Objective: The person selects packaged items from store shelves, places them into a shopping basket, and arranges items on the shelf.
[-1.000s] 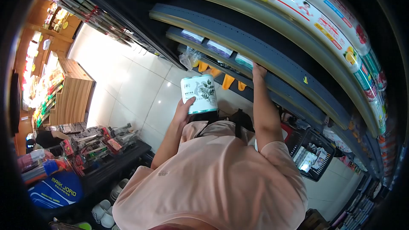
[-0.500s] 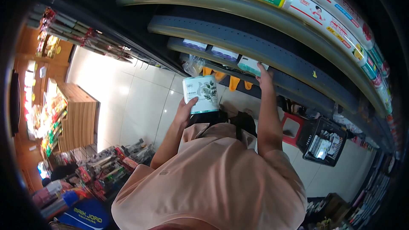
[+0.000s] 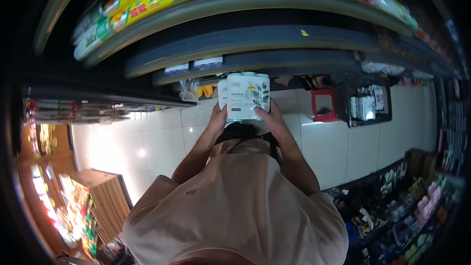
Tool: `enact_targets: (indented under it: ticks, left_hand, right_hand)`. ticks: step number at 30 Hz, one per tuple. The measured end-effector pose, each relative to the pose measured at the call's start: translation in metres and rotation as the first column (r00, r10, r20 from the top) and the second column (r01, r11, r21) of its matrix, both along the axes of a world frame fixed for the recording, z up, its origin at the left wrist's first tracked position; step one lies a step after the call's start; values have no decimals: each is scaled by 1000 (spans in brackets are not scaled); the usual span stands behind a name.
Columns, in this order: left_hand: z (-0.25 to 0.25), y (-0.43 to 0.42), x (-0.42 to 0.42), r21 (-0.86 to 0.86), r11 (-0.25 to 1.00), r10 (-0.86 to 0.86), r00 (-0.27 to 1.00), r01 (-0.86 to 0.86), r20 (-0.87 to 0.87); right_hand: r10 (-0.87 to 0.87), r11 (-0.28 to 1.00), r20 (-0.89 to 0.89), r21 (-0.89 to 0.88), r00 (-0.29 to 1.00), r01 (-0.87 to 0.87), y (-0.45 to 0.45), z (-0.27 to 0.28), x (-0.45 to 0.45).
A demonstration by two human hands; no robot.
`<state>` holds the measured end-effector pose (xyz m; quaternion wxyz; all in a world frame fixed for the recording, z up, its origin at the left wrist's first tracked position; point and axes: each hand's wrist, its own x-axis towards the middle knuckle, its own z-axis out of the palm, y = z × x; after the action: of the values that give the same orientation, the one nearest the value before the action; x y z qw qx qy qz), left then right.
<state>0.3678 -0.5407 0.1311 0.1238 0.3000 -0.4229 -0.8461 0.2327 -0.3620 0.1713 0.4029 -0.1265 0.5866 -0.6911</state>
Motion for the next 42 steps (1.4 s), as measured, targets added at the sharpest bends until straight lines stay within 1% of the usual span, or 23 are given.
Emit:
enact_targets:
  ticks: [2, 3, 6, 8, 9, 11, 12, 15, 18, 21, 22, 25, 28, 31, 32, 34, 38, 41, 42]
  left_hand:
    - [0, 17, -8, 2, 998, -55, 997, 55, -51]
    - [4, 28, -12, -17, 996, -90, 995, 89, -43]
    - [9, 56, -25, -85, 982, -170, 985, 169, -12]
    - [4, 81, -34, -137, 968, -208, 978, 209, 21]
    - [7, 96, -40, -127, 964, -232, 973, 232, 18]
    - [14, 129, -49, -106, 955, -275, 961, 276, 18]
    - [20, 147, -53, -129, 947, -294, 956, 293, 17]
    - [24, 199, -64, -83, 929, -357, 933, 360, 51]
    - [24, 240, -77, 21, 864, -503, 861, 503, 76]
    - [63, 288, -93, -116, 767, -610, 774, 631, 172]
    - [63, 301, -97, -111, 744, -637, 750, 659, 179]
    - [64, 338, -101, -234, 698, -668, 733, 677, 128]
    - [71, 363, -118, -246, 651, -716, 689, 718, 114]
    - [75, 385, -135, -252, 617, -748, 655, 745, 105]
    - [75, 391, -141, -252, 611, -753, 650, 750, 107]
    - [75, 402, -152, -295, 570, -779, 619, 767, 102]
    - [55, 418, -180, -413, 519, -815, 579, 748, 25]
    - [32, 423, -206, -632, 369, -828, 551, 681, 110]
    - [31, 427, -216, -580, 421, -827, 558, 698, 70]
  right_hand:
    - [-27, 999, 99, -33, 995, 30, 21, 8, -5]
    - [-35, 998, 151, -46, 988, 42, 34, 14, -5]
    - [1, 984, 338, -166, 941, 59, 73, 33, -7]
    - [-4, 978, 402, -190, 916, 88, 106, 35, -7]
    - [-4, 974, 431, -202, 902, 101, 124, 36, -7]
    - [-44, 969, 442, -201, 896, 147, 161, 36, -7]
    - [-59, 961, 446, -218, 893, 173, 179, 33, -7]
    - [-100, 939, 436, -257, 894, 230, 233, 30, -9]
    - [-137, 927, 409, -269, 902, 263, 289, 29, -6]
    - [-178, 934, 331, -240, 927, 265, 338, 26, 1]
    - [-193, 937, 297, -226, 935, 265, 353, 26, 3]
    - [-242, 929, 259, -215, 935, 300, 390, 31, 7]
    - [-270, 925, 195, -221, 943, 310, 421, 30, 6]
    - [-359, 894, 213, -203, 909, 401, 445, 17, 4]
    - [-399, 870, 259, -198, 880, 452, 451, 11, 2]
    - [-467, 817, 351, -180, 812, 547, 460, 5, -3]
    - [-516, 804, 318, -139, 795, 578, 475, 5, -21]
    - [-551, 795, 285, -107, 784, 597, 486, -5, -39]
    - [-559, 788, 288, -109, 778, 606, 490, -6, -46]
